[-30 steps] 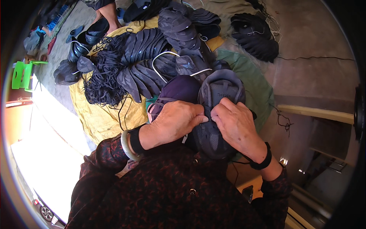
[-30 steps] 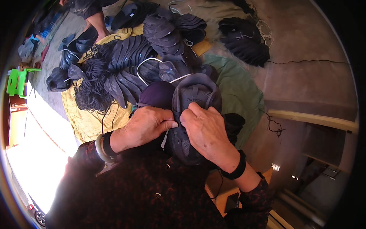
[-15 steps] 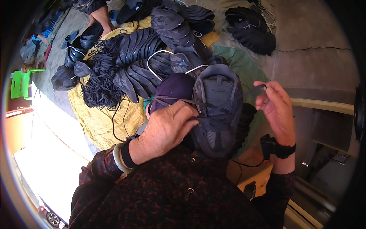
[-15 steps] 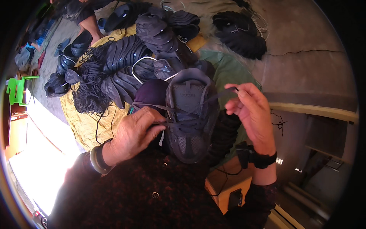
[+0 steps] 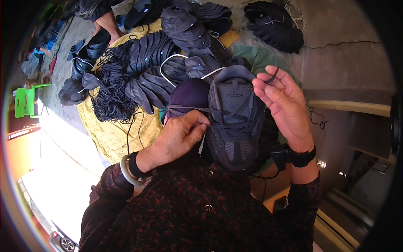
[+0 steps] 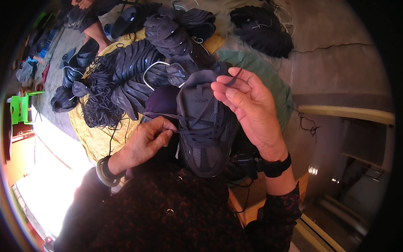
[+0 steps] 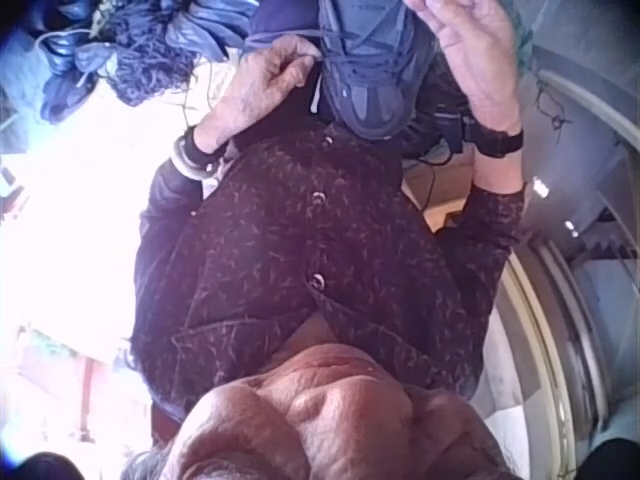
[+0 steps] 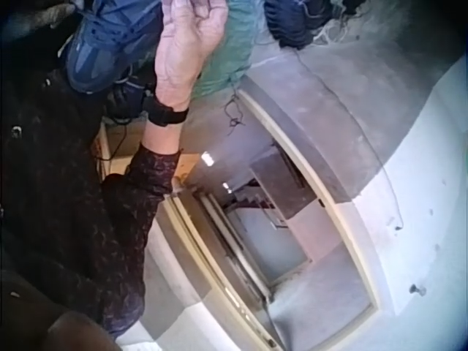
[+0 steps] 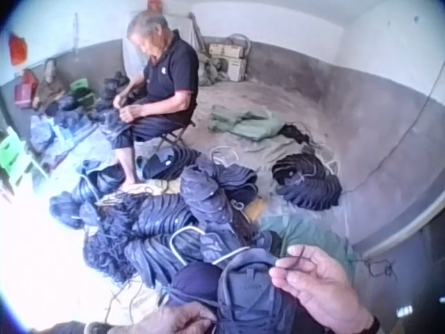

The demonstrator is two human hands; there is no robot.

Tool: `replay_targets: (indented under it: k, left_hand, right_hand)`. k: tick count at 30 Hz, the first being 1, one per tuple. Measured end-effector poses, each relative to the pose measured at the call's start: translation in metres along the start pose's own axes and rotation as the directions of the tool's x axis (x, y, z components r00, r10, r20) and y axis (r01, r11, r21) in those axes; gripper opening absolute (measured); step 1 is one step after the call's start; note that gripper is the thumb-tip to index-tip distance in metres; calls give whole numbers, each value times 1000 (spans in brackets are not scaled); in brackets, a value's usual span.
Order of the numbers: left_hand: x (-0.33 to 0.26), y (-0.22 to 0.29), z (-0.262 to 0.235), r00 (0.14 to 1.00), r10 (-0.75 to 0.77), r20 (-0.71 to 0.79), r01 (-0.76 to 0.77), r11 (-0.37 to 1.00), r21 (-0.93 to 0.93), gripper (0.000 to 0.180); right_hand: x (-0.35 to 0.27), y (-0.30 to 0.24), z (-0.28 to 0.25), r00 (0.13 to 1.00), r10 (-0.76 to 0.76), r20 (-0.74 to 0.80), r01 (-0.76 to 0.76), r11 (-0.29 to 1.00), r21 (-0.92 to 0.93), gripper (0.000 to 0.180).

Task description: Lacing shoelaces on newly manufactured shoe uppers or sports shoes, and inspecting components.

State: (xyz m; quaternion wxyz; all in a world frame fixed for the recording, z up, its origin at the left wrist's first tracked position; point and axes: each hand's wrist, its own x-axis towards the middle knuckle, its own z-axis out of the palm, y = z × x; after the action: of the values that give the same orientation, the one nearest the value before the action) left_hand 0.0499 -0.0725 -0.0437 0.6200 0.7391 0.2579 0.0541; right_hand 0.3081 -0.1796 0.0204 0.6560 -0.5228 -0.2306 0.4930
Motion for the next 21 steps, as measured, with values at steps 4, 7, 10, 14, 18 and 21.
replay_targets:
  k: [4, 7, 10, 14, 18, 21]
  left_hand:
    - [7, -1, -12, 986, -95, 136, 118, 977, -176, 16]
    - [10, 5, -22, 950, -190, 247, 265, 910, -319, 16]
    - [9, 11, -31, 951, -126, 284, 242, 873, -423, 15]
    - [14, 9, -30, 946, -170, 277, 260, 906, -333, 15]
    - [14, 2, -24, 991, 48, 123, -46, 999, -24, 14]
    - [13, 3, -25, 985, 153, 78, -163, 976, 143, 11]
  right_hand:
    - [0, 1, -6, 1000, 9, 10, -8, 997, -78, 32]
    - [1, 2, -13, 1000, 7, 1, -7, 997, -82, 29]
    - [2, 1, -19, 1000, 3, -28, -5, 996, -92, 25]
    - [2, -1, -24, 998, 17, -53, -20, 999, -48, 18]
    - [1, -2, -31, 998, 18, -66, -19, 1000, -16, 13]
    - [0, -16, -55, 993, -24, -116, 30, 998, 49, 12]
